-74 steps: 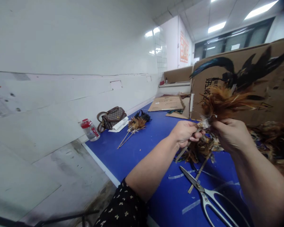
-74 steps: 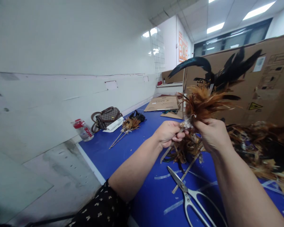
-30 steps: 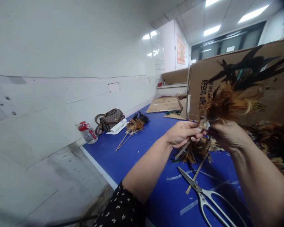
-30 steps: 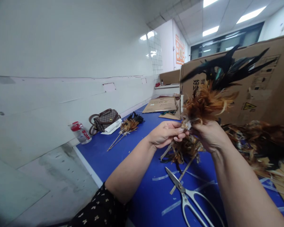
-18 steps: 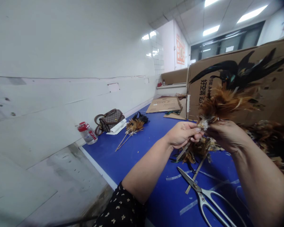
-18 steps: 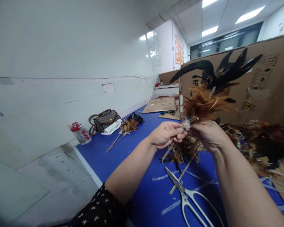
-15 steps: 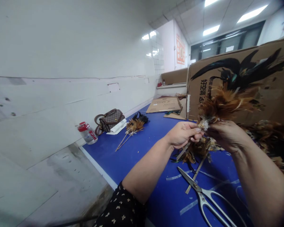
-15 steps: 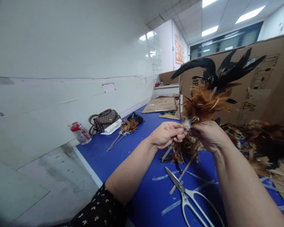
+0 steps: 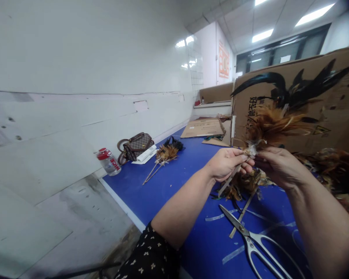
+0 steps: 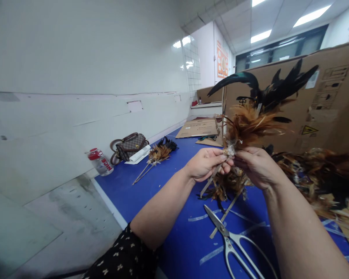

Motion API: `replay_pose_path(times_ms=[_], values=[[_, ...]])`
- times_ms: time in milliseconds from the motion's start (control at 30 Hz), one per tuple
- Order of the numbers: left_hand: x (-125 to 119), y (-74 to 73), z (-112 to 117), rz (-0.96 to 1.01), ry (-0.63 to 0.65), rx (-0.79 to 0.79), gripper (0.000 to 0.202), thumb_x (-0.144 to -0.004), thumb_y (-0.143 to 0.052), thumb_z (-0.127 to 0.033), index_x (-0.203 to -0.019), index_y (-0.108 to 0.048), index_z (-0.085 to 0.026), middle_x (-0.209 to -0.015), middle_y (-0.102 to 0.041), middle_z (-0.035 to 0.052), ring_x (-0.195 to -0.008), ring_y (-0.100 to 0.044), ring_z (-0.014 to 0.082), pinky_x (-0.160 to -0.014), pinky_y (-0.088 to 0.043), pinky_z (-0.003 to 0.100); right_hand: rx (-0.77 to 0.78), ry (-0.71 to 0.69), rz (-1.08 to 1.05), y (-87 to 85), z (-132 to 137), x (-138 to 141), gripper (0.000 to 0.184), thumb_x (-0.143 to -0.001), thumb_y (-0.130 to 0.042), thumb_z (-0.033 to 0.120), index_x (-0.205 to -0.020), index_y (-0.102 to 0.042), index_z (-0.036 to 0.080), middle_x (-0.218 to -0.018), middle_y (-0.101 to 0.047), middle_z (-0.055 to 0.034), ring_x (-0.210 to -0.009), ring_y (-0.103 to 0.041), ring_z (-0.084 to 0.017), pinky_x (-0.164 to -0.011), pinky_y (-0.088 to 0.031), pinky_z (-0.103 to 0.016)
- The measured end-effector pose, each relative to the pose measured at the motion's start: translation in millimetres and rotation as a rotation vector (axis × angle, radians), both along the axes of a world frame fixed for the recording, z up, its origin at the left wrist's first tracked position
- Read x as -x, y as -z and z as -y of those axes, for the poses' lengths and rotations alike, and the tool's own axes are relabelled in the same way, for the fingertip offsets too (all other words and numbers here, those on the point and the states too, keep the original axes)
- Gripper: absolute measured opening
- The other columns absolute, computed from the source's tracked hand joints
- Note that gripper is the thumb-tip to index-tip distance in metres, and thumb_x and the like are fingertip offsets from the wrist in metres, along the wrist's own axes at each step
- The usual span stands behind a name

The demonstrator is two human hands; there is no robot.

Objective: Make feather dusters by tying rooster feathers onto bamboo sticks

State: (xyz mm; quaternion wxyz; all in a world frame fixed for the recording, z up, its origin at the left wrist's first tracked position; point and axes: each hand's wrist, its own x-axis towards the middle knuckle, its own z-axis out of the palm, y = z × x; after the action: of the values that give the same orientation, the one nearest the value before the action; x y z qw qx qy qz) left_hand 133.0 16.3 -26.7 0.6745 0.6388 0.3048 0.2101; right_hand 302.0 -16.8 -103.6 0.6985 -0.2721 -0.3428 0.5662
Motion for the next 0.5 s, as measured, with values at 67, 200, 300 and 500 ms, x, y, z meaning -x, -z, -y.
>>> replay_pose_path(times_ms=[67,200,300,500], values=[[0.0,-0.8,0.9,-0.002,-0.035,-0.011,0.04,-0.078,-0.09,-0.038,-0.091,-0.068,-0.006,-0.082,-0.07,0.0073,-0.064,-0.064,0.0108,-0.063,-0.048,0.024,0.038,-0.053,-0.042,-0.7,-0.2,-0.5,0.033,-0.053,-0.098,0.033,-0.071,-0.079,0.013,-0.073,-0.072,-0.0104,-0.071,-0.07,-0.019,-0.066,-0.061,-0.022],[0.1,-1.6,3.5,0.016,-0.06,-0.053,0.032,-0.083,-0.086,-0.033,-0.089,-0.067,-0.007,-0.078,-0.065,0.0045,-0.061,-0.059,0.0083,-0.061,-0.044,0.022,0.048,-0.048,-0.099,-3.6,-0.9,-0.2,0.038,-0.047,-0.1,0.035,-0.066,-0.077,0.012,-0.07,-0.068,-0.0082,-0.067,-0.065,-0.016,-0.072,-0.062,-0.023],[-0.3,1.1,4.4,-0.017,-0.054,-0.089,0.031,-0.086,-0.083,-0.034,-0.087,-0.066,-0.008,-0.073,-0.063,0.0029,-0.058,-0.056,0.0074,-0.058,-0.039,0.021,0.002,-0.039,-0.048,-6.1,1.1,2.8,0.044,-0.055,-0.1,0.046,-0.067,-0.077,0.012,-0.066,-0.064,-0.0059,-0.068,-0.063,-0.016,-0.072,-0.06,-0.023],[-3.3,9.1,3.0,-0.111,-0.162,-0.2,0.021,-0.099,-0.06,-0.017,-0.079,-0.062,-0.01,-0.06,-0.058,-0.0005,-0.052,-0.05,0.0058,-0.056,-0.036,0.02,-0.079,0.084,0.034,-6.1,-0.9,18.4,0.054,-0.06,-0.101,0.056,-0.078,-0.078,0.01,-0.076,-0.071,-0.0093,-0.069,-0.067,-0.019,-0.068,-0.058,-0.027]])
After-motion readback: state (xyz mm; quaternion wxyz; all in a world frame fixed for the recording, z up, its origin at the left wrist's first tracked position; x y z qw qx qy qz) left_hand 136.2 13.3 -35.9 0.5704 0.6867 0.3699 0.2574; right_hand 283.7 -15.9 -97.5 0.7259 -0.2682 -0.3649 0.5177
